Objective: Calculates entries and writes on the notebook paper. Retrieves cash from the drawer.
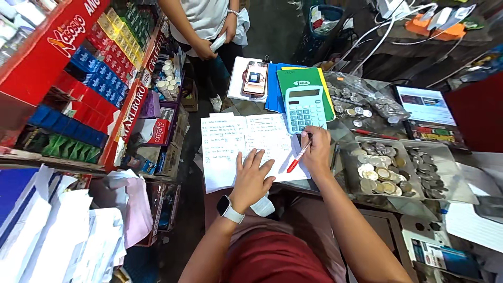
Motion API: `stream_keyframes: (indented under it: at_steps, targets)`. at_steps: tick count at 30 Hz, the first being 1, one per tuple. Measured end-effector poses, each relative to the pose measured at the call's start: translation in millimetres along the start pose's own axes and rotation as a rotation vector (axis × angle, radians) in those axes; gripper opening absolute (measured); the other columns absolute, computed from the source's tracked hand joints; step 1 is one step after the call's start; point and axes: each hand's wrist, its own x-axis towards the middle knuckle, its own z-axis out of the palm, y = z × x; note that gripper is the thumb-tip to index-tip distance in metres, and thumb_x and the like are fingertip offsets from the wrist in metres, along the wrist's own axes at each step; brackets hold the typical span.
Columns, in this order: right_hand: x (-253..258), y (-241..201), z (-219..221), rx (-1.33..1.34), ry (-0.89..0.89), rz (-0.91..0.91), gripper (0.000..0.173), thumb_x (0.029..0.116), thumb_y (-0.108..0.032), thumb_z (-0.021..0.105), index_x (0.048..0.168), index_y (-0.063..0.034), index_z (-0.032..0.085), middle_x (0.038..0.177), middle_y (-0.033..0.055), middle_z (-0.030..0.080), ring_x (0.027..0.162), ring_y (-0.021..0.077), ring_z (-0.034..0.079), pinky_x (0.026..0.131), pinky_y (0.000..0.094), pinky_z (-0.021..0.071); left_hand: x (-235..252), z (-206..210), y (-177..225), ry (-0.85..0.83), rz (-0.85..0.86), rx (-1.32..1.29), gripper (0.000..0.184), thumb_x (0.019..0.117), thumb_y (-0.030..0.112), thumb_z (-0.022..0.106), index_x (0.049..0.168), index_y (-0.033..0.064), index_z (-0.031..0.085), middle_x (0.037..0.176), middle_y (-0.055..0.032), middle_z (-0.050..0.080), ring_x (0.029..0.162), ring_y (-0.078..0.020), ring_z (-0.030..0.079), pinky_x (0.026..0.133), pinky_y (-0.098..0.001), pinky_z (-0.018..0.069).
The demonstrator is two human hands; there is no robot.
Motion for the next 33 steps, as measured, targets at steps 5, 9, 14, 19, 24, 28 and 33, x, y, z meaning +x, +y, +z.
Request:
stream_keyframes:
  at_steps: [5, 9, 14, 19, 24, 28, 33]
  targets:
    - [-2, 1, 0, -0.013, 0.021, -0.029, 0.029, 0.1055, -0.013, 0.050, 0.110, 0.0098, 0.067, 0.107, 0.0270, 0.069, 0.108, 0.0437, 0.065, 0.103, 0.0530, 0.0463, 0, 1, 1, -0.007, -0.002, 0.014, 0.045, 0.1021, 0.040, 0.054, 0.144, 0.0239, 0.060, 0.159, -0.0119, 0.045, 0.151, -0.0382, 0.033, 0.118, -0.0730, 0.0113]
    - [-4, 0, 1, -0.015, 0.010, -0.020, 0.024, 0.0988, -0.002, 0.048, 0.108, 0.0097, 0.067, 0.108, 0.0276, 0.069, 0.107, 0.0436, 0.065, 0.099, 0.0519, 0.0491, -1, 2, 0, 0.005, 0.004, 0.024, 0.045, 0.1020, 0.041, 0.054, 0.143, 0.0236, 0.061, 0.159, -0.0125, 0.045, 0.151, -0.0388, 0.033, 0.118, -0.0729, 0.0114]
    - [-1, -3, 2, -0.040, -0.127, -0.075, 0.025, 0.1010, -0.012, 0.051, 0.104, 0.0047, 0.069, 0.128, 0.0265, 0.066, 0.124, 0.0498, 0.059, 0.105, 0.0616, 0.0443, -1, 3, -2, 0.017, 0.011, 0.042, 0.045, 0.1012, 0.041, 0.055, 0.143, 0.0238, 0.062, 0.158, -0.0124, 0.046, 0.150, -0.0398, 0.034, 0.117, -0.0740, 0.0122]
    - [1, -4, 6, -0.072, -0.194, -0.043, 0.038, 0.1061, -0.034, 0.049, 0.108, -0.0026, 0.071, 0.131, 0.0184, 0.067, 0.131, 0.0464, 0.053, 0.111, 0.0659, 0.0323, -2, 3, -4, 0.011, 0.011, 0.049, 0.045, 0.1017, 0.042, 0.054, 0.142, 0.0240, 0.062, 0.158, -0.0122, 0.046, 0.150, -0.0393, 0.034, 0.118, -0.0736, 0.0125]
    - [1, -5, 6, -0.139, -0.150, 0.030, 0.038, 0.1057, -0.032, 0.049, 0.111, -0.0012, 0.070, 0.132, 0.0206, 0.066, 0.130, 0.0481, 0.053, 0.109, 0.0680, 0.0324, -2, 4, -5, 0.035, 0.022, 0.042, 0.045, 0.1014, 0.040, 0.055, 0.141, 0.0223, 0.063, 0.157, -0.0130, 0.047, 0.149, -0.0408, 0.036, 0.116, -0.0753, 0.0139]
    - [-1, -3, 8, -0.141, -0.052, 0.036, 0.038, 0.1045, -0.031, 0.050, 0.112, 0.0008, 0.070, 0.130, 0.0239, 0.066, 0.126, 0.0489, 0.056, 0.107, 0.0673, 0.0359, -2, 5, -6, 0.063, 0.036, 0.048, 0.044, 0.1001, 0.040, 0.056, 0.140, 0.0217, 0.064, 0.155, -0.0134, 0.049, 0.148, -0.0416, 0.038, 0.116, -0.0757, 0.0150]
    - [-2, -2, 12, -0.165, -0.022, 0.131, 0.037, 0.1039, -0.025, 0.051, 0.118, 0.0056, 0.067, 0.134, 0.0310, 0.061, 0.125, 0.0494, 0.059, 0.106, 0.0656, 0.0402, -3, 9, -10, 0.107, 0.050, 0.068, 0.045, 0.0994, 0.043, 0.056, 0.138, 0.0224, 0.066, 0.153, -0.0129, 0.052, 0.146, -0.0420, 0.041, 0.114, -0.0762, 0.0178]
